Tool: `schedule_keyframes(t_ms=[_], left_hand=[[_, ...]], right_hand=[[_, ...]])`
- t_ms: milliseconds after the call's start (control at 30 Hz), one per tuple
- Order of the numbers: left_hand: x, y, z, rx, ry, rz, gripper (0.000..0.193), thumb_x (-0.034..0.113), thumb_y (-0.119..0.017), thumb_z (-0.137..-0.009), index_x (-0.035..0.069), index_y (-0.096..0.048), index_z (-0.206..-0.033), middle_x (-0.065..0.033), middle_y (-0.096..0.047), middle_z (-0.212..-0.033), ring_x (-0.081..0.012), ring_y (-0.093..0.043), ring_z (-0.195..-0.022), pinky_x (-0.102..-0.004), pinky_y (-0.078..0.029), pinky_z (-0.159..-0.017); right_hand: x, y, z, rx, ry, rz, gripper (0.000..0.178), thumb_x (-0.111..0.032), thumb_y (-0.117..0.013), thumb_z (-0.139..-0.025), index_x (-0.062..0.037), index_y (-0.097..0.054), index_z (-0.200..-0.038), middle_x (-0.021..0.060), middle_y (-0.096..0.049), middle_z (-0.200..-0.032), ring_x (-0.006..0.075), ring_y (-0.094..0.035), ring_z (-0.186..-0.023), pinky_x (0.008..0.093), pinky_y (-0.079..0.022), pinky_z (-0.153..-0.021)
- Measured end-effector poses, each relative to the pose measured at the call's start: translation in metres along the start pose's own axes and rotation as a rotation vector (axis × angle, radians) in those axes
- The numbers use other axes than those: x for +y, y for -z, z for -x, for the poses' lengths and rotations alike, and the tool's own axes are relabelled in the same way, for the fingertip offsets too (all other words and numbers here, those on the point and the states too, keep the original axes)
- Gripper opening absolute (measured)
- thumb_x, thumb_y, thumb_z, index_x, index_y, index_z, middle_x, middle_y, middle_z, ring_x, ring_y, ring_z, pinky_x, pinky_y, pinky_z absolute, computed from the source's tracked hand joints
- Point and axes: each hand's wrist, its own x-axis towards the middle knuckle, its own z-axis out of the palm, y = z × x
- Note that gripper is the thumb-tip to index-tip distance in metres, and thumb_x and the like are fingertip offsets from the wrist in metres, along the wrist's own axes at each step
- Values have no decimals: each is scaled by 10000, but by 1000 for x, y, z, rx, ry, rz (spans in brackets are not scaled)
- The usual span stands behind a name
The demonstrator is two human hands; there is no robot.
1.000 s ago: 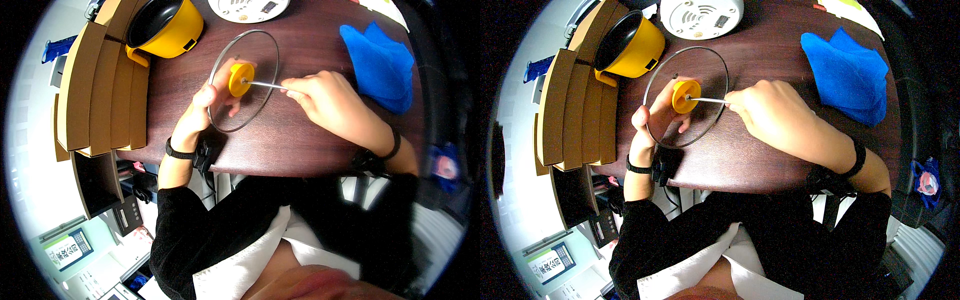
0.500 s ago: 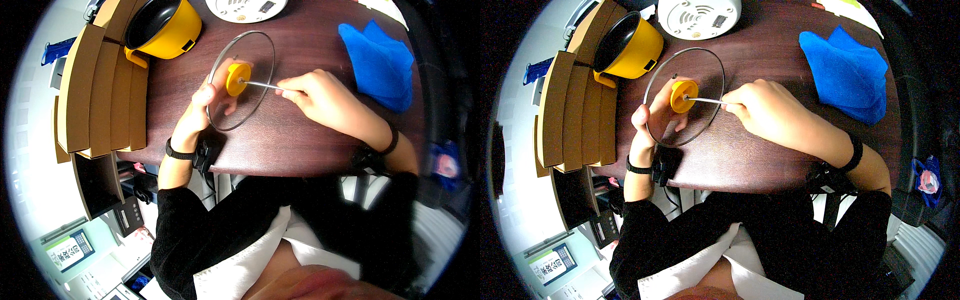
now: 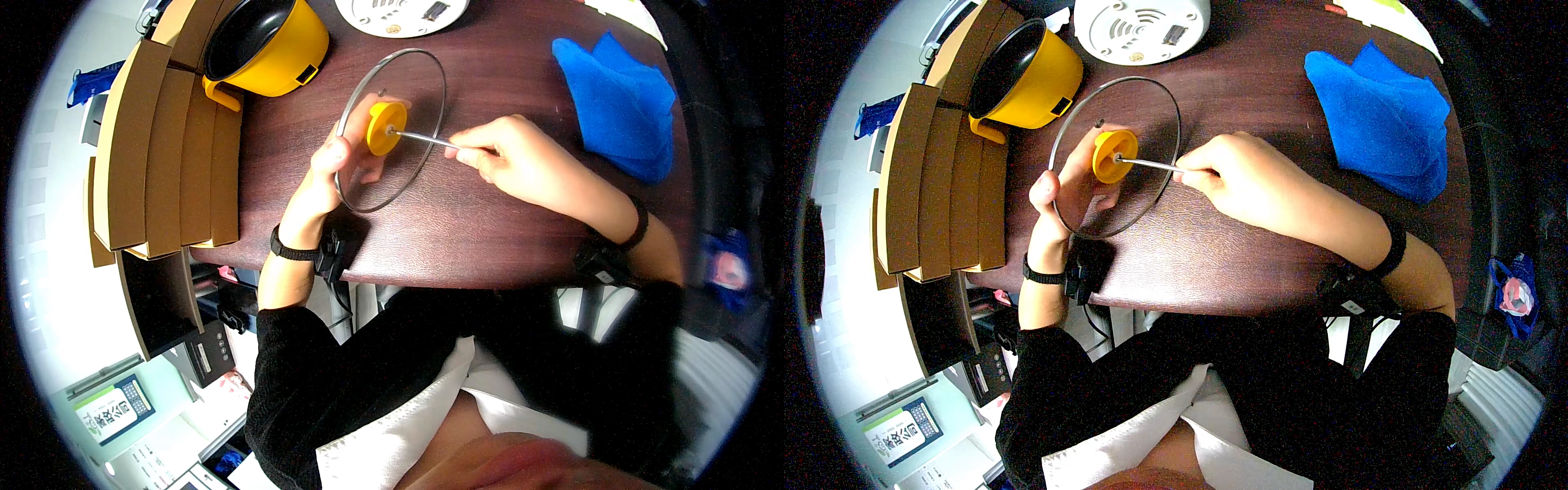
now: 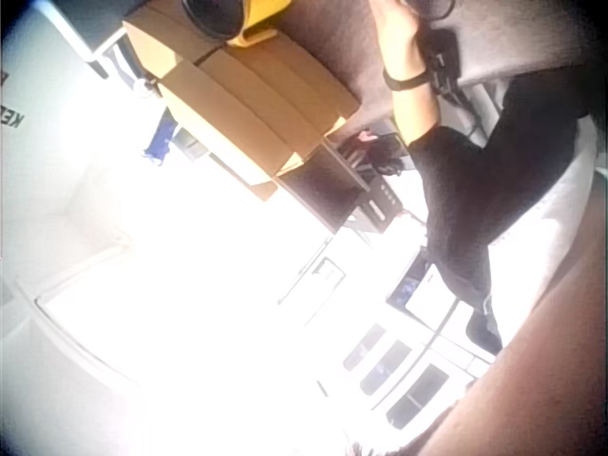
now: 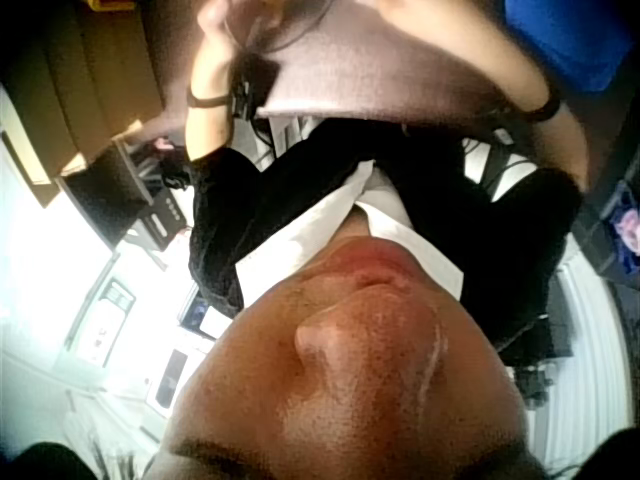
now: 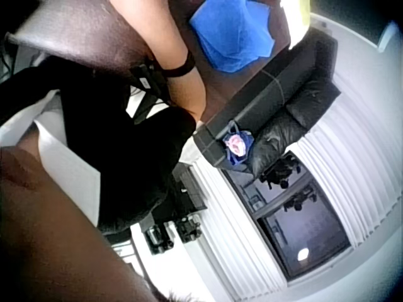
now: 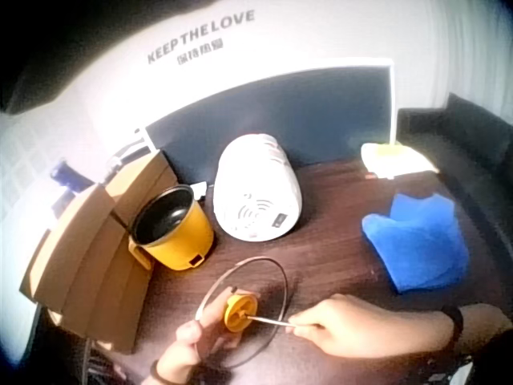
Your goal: The person assembles a small kitchen appliance by attaching a yellow plastic knob to a glass lid using a screwdriver, then places the lid on a yellow pot and attaches a white top cover. The person also wipes the pot interior with a blue cloth.
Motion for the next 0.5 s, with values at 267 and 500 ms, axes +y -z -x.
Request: schedule_keyframes(t_ms=[267,500], left_hand=[[-1,-1,0,35,3,12,1055,832,-385,-697,37,-392,-1390,-63,-484,-1042,-106,-372,-684,-238,-277,-546],[-3,0,0,54,10,58,1056,809,-449,-657,39,-407,-1379,-32,-482,-1014,-87,-343,-678,-224,-252,-548]], right_hand=[[3,-4,-2,-25,-17,-69,143,-151,-599,-899,-31,-676,-891,200,-584,-672,198,-534,-526,365,-419,-540],[7,-6,-3,-53,-20,-152,162,-118,-581,-902,-33,-699,-975,193,-636,-716,138,-560,-578,325,-448,-568]])
